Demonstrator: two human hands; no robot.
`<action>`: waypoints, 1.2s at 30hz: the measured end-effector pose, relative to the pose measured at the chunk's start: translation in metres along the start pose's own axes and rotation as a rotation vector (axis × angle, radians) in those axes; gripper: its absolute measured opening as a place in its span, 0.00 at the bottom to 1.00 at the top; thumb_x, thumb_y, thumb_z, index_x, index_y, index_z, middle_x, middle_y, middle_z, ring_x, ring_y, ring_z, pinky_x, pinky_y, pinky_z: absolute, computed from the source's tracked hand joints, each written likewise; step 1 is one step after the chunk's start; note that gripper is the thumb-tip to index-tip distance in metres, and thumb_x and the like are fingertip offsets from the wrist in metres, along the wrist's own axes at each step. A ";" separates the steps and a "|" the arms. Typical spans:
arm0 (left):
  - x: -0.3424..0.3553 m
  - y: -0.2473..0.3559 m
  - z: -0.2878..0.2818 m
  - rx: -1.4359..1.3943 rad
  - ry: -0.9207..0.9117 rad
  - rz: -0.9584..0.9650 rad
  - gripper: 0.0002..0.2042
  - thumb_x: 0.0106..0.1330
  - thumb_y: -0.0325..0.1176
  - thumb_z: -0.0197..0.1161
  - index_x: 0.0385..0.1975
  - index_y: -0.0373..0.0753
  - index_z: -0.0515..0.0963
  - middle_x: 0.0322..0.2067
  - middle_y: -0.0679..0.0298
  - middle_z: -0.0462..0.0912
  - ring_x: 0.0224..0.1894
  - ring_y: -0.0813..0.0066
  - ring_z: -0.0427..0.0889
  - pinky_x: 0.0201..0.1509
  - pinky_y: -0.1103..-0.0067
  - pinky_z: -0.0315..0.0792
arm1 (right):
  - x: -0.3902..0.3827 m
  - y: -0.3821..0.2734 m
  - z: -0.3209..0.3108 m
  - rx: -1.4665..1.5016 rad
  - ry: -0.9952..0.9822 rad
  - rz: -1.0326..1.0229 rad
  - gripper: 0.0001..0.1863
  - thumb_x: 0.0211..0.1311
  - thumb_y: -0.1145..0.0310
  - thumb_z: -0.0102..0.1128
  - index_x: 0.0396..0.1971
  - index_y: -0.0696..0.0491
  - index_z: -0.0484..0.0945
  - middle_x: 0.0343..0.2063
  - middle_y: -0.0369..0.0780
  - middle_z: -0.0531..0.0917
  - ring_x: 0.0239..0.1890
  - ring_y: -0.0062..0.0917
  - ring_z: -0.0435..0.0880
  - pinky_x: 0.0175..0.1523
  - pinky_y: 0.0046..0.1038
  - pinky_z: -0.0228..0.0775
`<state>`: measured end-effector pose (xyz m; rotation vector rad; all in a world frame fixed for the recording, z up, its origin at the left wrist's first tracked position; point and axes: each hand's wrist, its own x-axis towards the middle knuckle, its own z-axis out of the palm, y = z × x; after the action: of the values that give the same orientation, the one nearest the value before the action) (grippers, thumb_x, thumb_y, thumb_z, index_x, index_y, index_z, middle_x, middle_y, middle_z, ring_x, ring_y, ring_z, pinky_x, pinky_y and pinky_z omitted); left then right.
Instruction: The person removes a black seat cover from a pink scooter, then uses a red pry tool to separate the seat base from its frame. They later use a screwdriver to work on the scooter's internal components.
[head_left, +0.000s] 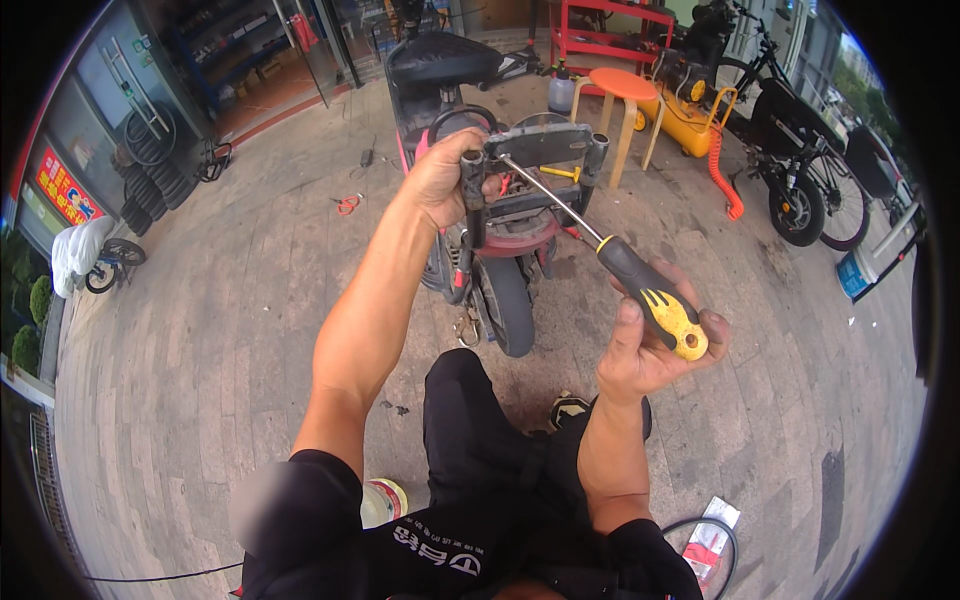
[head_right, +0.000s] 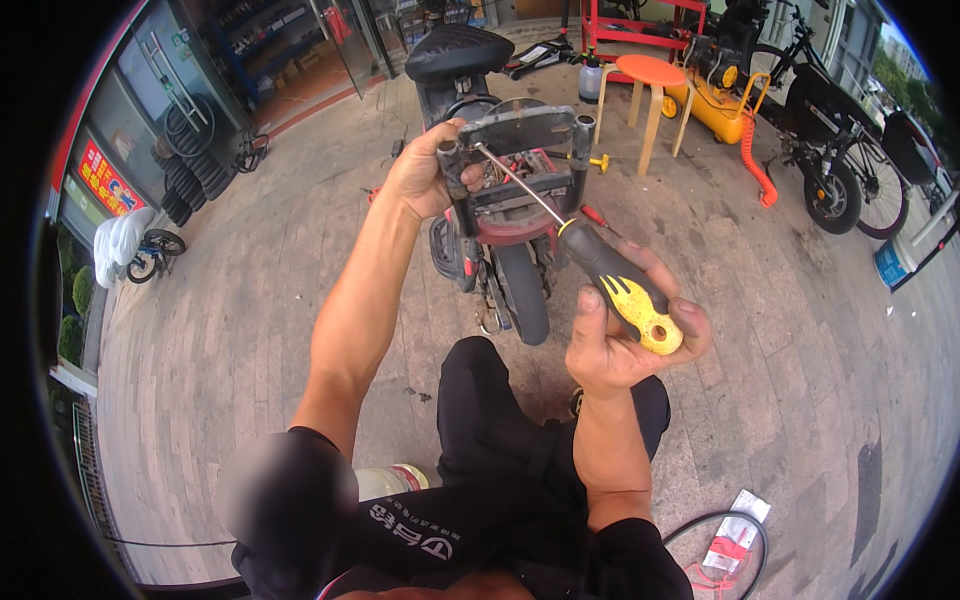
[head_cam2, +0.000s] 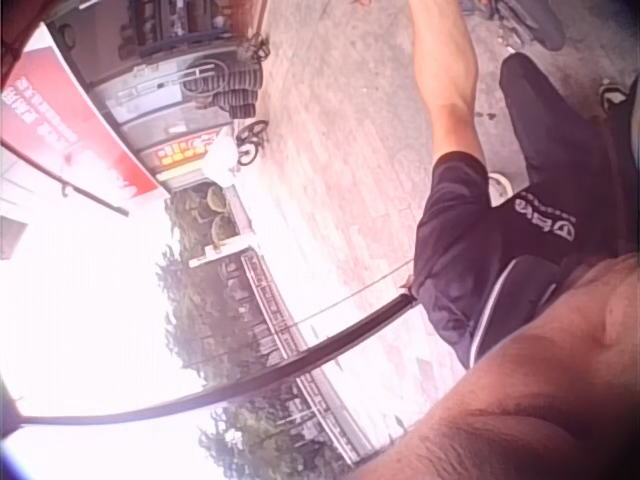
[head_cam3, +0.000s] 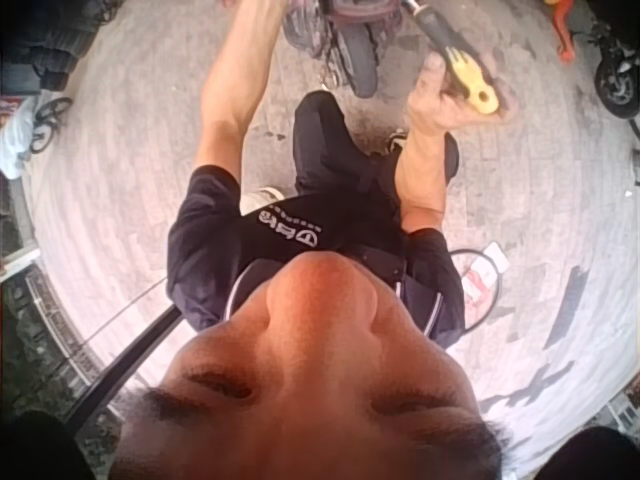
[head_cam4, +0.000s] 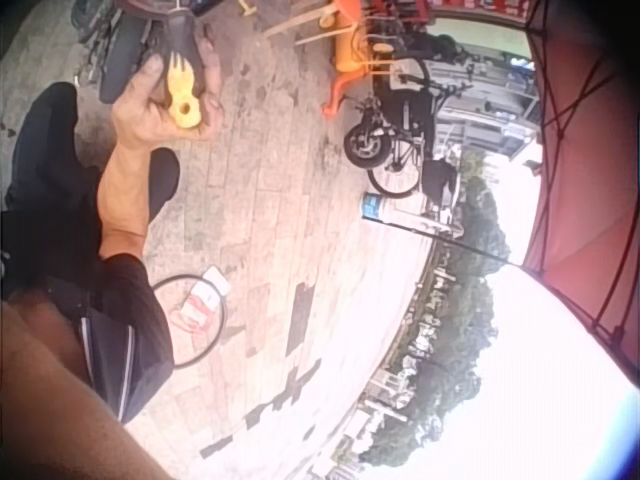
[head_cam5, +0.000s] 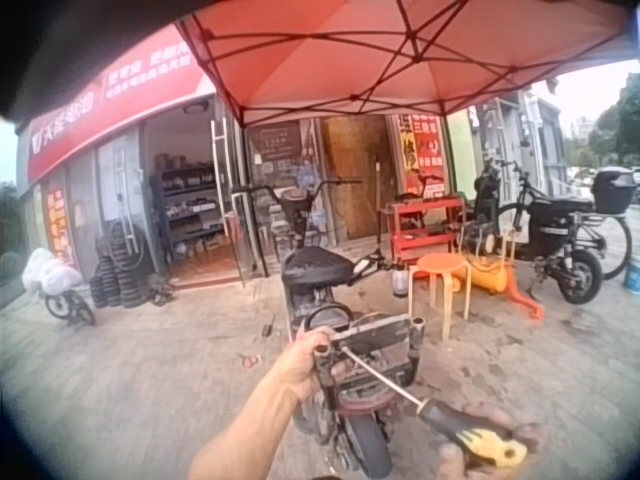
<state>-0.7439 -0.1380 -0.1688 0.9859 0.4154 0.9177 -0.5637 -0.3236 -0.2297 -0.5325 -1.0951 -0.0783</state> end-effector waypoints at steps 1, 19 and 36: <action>0.000 0.001 0.001 0.009 -0.008 -0.003 0.04 0.63 0.34 0.55 0.35 0.45 0.70 0.28 0.61 0.77 0.19 0.68 0.74 0.26 0.71 0.68 | 0.002 0.001 -0.003 -0.023 -0.052 -0.033 0.35 0.58 0.77 0.63 0.55 0.45 0.48 0.50 0.59 0.73 0.46 0.41 0.81 0.50 0.35 0.80; -0.003 0.008 0.007 0.085 -0.033 -0.070 0.11 0.66 0.35 0.53 0.36 0.33 0.76 0.26 0.59 0.80 0.21 0.72 0.77 0.28 0.74 0.72 | 0.013 -0.019 -0.031 -0.351 -0.134 -0.050 0.33 0.59 0.46 0.65 0.47 0.62 0.71 0.40 0.45 0.76 0.36 0.28 0.80 0.43 0.28 0.74; 0.000 0.016 0.003 0.100 -0.046 -0.113 0.09 0.66 0.32 0.56 0.36 0.32 0.77 0.28 0.59 0.80 0.23 0.72 0.78 0.30 0.72 0.76 | 0.025 -0.029 -0.039 -0.391 -0.328 -0.170 0.27 0.58 0.54 0.69 0.45 0.61 0.72 0.35 0.44 0.79 0.32 0.27 0.80 0.37 0.24 0.71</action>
<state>-0.7491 -0.1360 -0.1538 1.0616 0.4770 0.7768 -0.5290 -0.3616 -0.2113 -0.8210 -1.4565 -0.3696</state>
